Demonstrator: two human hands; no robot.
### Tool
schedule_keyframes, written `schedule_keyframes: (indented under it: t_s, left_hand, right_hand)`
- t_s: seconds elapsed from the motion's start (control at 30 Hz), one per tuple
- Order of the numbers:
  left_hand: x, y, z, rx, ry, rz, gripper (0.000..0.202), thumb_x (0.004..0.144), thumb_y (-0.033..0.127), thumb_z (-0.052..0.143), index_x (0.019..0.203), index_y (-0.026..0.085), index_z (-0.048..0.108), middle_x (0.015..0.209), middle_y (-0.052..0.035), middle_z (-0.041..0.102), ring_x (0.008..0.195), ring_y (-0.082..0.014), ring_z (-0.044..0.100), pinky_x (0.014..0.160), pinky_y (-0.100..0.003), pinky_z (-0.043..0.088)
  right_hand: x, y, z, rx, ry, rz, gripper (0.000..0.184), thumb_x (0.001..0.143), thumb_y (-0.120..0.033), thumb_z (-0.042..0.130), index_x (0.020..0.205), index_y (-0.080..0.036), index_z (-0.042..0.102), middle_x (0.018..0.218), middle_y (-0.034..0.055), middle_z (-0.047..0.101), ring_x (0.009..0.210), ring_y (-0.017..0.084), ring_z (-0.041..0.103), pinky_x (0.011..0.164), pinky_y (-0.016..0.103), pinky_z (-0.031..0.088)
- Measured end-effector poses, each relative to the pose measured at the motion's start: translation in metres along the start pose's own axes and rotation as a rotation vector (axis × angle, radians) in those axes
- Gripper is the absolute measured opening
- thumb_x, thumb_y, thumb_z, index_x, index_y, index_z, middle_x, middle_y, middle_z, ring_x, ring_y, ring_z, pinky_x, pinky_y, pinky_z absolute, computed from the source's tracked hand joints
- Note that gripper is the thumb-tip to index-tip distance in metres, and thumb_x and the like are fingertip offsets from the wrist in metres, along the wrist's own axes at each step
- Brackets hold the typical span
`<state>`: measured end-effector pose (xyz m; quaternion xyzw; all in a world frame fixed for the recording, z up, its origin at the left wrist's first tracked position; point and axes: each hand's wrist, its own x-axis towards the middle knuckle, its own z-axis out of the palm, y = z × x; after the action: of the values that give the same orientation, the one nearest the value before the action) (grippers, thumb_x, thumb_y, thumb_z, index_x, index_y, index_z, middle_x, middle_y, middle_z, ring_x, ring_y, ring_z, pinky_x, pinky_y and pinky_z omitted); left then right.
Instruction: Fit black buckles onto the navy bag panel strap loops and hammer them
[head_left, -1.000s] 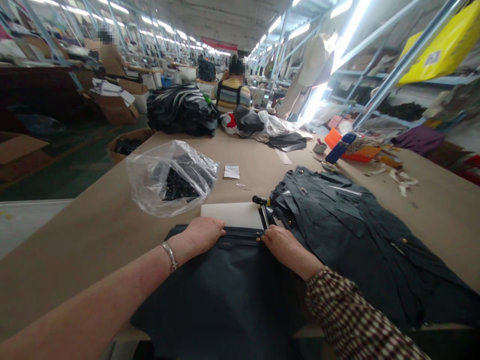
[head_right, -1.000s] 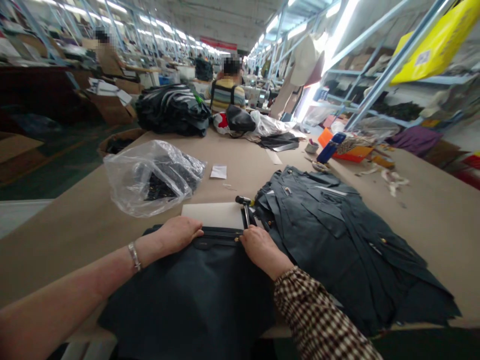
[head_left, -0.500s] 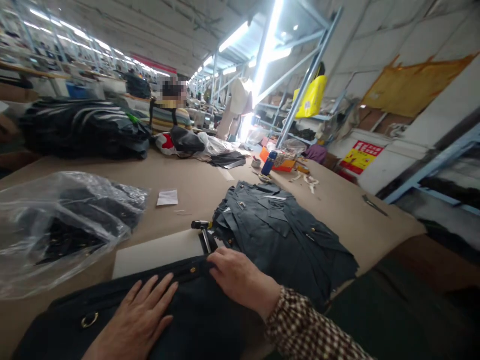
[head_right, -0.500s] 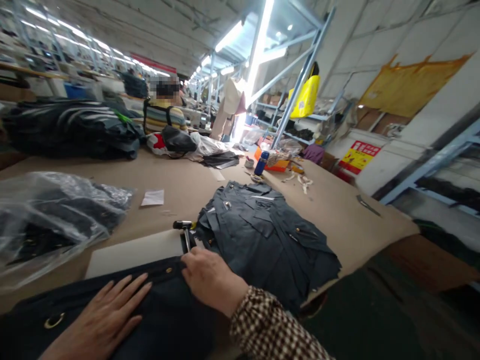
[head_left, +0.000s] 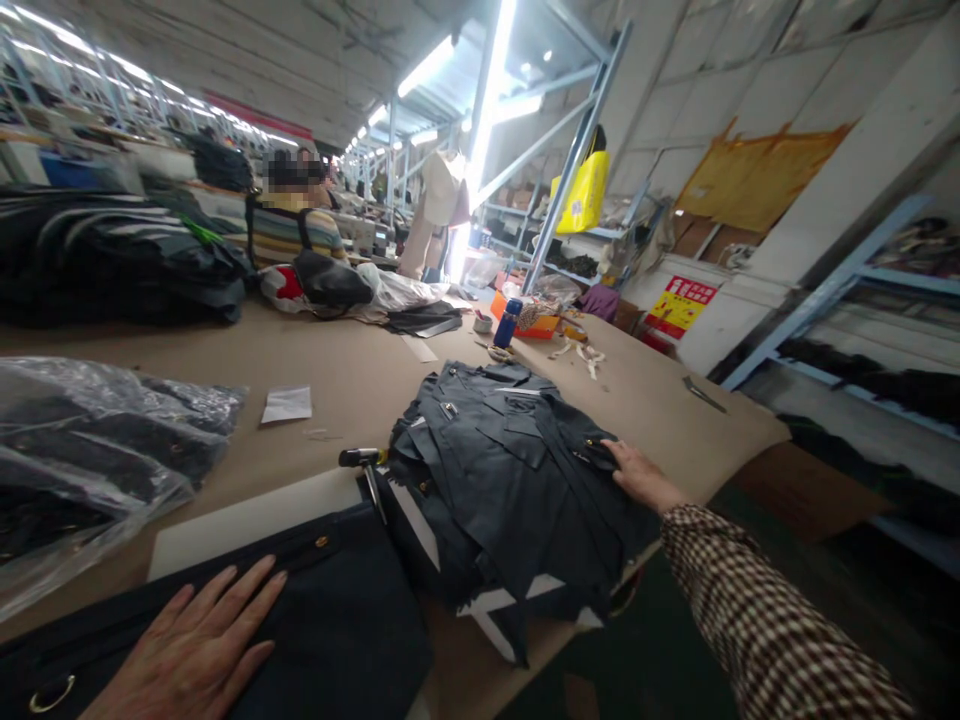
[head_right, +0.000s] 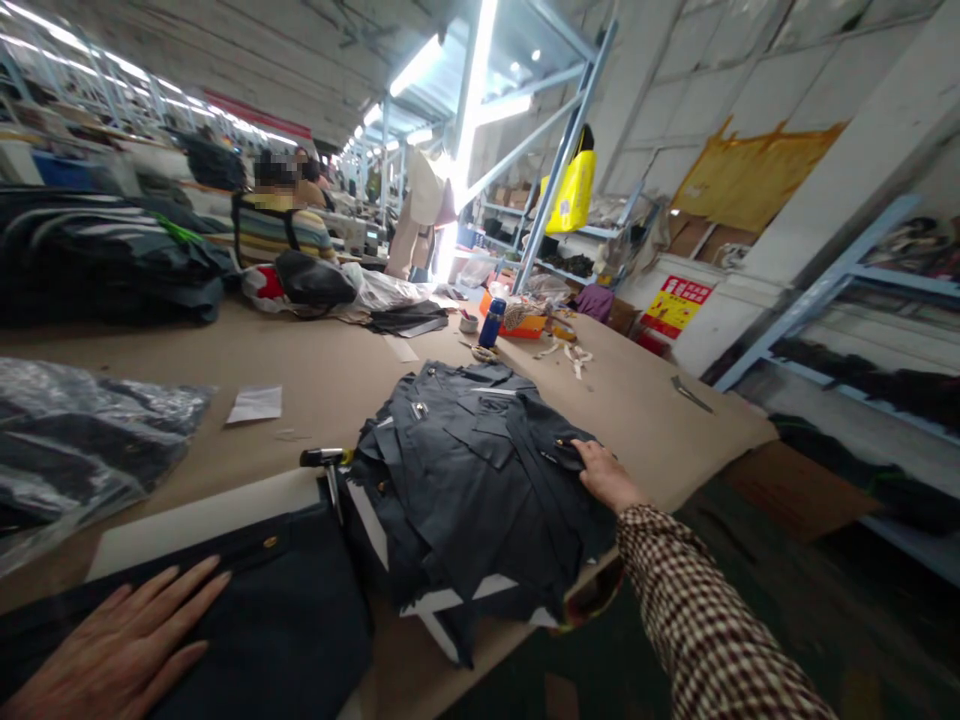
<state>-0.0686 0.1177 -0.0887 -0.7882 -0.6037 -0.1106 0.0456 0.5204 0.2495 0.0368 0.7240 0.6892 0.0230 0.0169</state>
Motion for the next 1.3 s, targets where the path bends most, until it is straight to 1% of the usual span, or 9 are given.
schedule_keyframes:
  t_s: [0.17, 0.4, 0.5, 0.6, 0.73, 0.87, 1.07, 1.2, 1.3]
  left_hand:
    - [0.009, 0.003, -0.016, 0.07, -0.168, 0.033, 0.049, 0.081, 0.045, 0.049, 0.128, 0.03, 0.054, 0.139, -0.0029, 0.045, 0.129, -0.0324, 0.043, 0.107, -0.054, 0.035]
    - [0.027, 0.013, -0.06, -0.03, -0.366, 0.0, 0.052, 0.078, 0.045, 0.05, 0.126, 0.025, 0.058, 0.138, -0.006, 0.047, 0.126, -0.0327, 0.046, 0.105, -0.05, 0.038]
    - [0.035, 0.012, -0.072, -0.15, -0.2, 0.02, 0.046, 0.078, 0.051, 0.053, 0.115, 0.026, 0.067, 0.129, -0.0056, 0.059, 0.118, -0.031, 0.055, 0.101, -0.045, 0.045]
    - [0.043, 0.016, -0.098, -0.307, 0.149, 0.035, 0.037, 0.083, 0.05, 0.05, 0.105, 0.026, 0.07, 0.116, -0.0045, 0.067, 0.108, -0.0253, 0.062, 0.096, -0.037, 0.05]
    - [0.046, 0.045, -0.163, -0.485, 0.546, 0.11, 0.018, 0.089, 0.028, 0.051, 0.101, 0.023, 0.062, 0.106, -0.0043, 0.066, 0.103, -0.0177, 0.061, 0.093, -0.03, 0.048]
    - [0.045, 0.089, -0.207, -0.58, 0.568, 0.289, 0.022, 0.089, 0.012, 0.049, 0.106, 0.022, 0.058, 0.11, -0.005, 0.063, 0.106, -0.0153, 0.057, 0.096, -0.031, 0.045]
    - [0.033, 0.106, -0.188, -0.701, 0.382, 0.199, 0.018, 0.089, 0.021, 0.052, 0.106, 0.02, 0.055, 0.102, -0.0069, 0.064, 0.096, -0.0184, 0.059, 0.086, -0.035, 0.05]
    - [0.012, 0.098, -0.172, -0.73, 0.43, 0.129, 0.021, 0.09, 0.021, 0.05, 0.111, 0.022, 0.051, 0.109, -0.007, 0.059, 0.101, -0.0177, 0.057, 0.089, -0.033, 0.049]
    - [0.0, 0.095, -0.161, -0.619, 0.505, 0.083, 0.028, 0.09, 0.018, 0.05, 0.118, 0.022, 0.048, 0.117, -0.0087, 0.053, 0.11, -0.0189, 0.052, 0.095, -0.035, 0.046]
  right_hand:
    - [0.007, 0.003, -0.021, -0.034, 0.092, 0.102, 0.038, 0.092, -0.015, 0.036, 0.116, -0.017, 0.066, 0.111, 0.0138, 0.064, 0.098, 0.021, 0.06, 0.081, 0.029, 0.042]
    - [0.026, -0.019, -0.118, -0.031, 0.363, 0.134, 0.041, 0.094, -0.035, 0.038, 0.124, -0.02, 0.061, 0.103, 0.0143, 0.069, 0.091, 0.025, 0.063, 0.077, 0.032, 0.043]
    - [0.023, -0.062, -0.15, 0.098, 0.548, -0.114, 0.037, 0.092, -0.028, 0.04, 0.118, -0.019, 0.065, 0.102, 0.0123, 0.067, 0.095, 0.024, 0.062, 0.084, 0.033, 0.045]
    - [-0.002, -0.118, -0.164, 0.334, 0.556, -0.498, 0.031, 0.089, -0.026, 0.045, 0.106, -0.021, 0.07, 0.109, 0.0104, 0.062, 0.103, 0.022, 0.058, 0.092, 0.035, 0.045]
    - [-0.055, -0.189, -0.157, 0.775, 0.37, -0.773, 0.02, 0.086, -0.04, 0.058, 0.091, -0.027, 0.072, 0.13, 0.0049, 0.053, 0.12, 0.024, 0.05, 0.103, 0.04, 0.039]
    - [-0.089, -0.247, -0.118, 1.135, 0.093, -0.813, 0.031, 0.08, -0.056, 0.061, 0.08, -0.026, 0.064, 0.146, 0.0013, 0.038, 0.127, 0.03, 0.045, 0.101, 0.046, 0.041]
    - [-0.103, -0.312, -0.049, 1.041, -0.009, -0.804, 0.025, 0.086, -0.052, 0.049, 0.092, -0.03, 0.059, 0.14, 0.0032, 0.046, 0.127, 0.031, 0.044, 0.094, 0.052, 0.044]
    - [-0.114, -0.328, -0.046, 0.767, 0.085, -0.923, 0.016, 0.088, -0.042, 0.053, 0.103, -0.038, 0.058, 0.132, -0.0022, 0.053, 0.126, 0.029, 0.045, 0.094, 0.053, 0.044]
    - [-0.124, -0.331, -0.052, 0.721, 0.096, -0.961, 0.025, 0.09, -0.038, 0.054, 0.114, -0.032, 0.057, 0.13, 0.0038, 0.054, 0.117, 0.026, 0.051, 0.092, 0.049, 0.046]
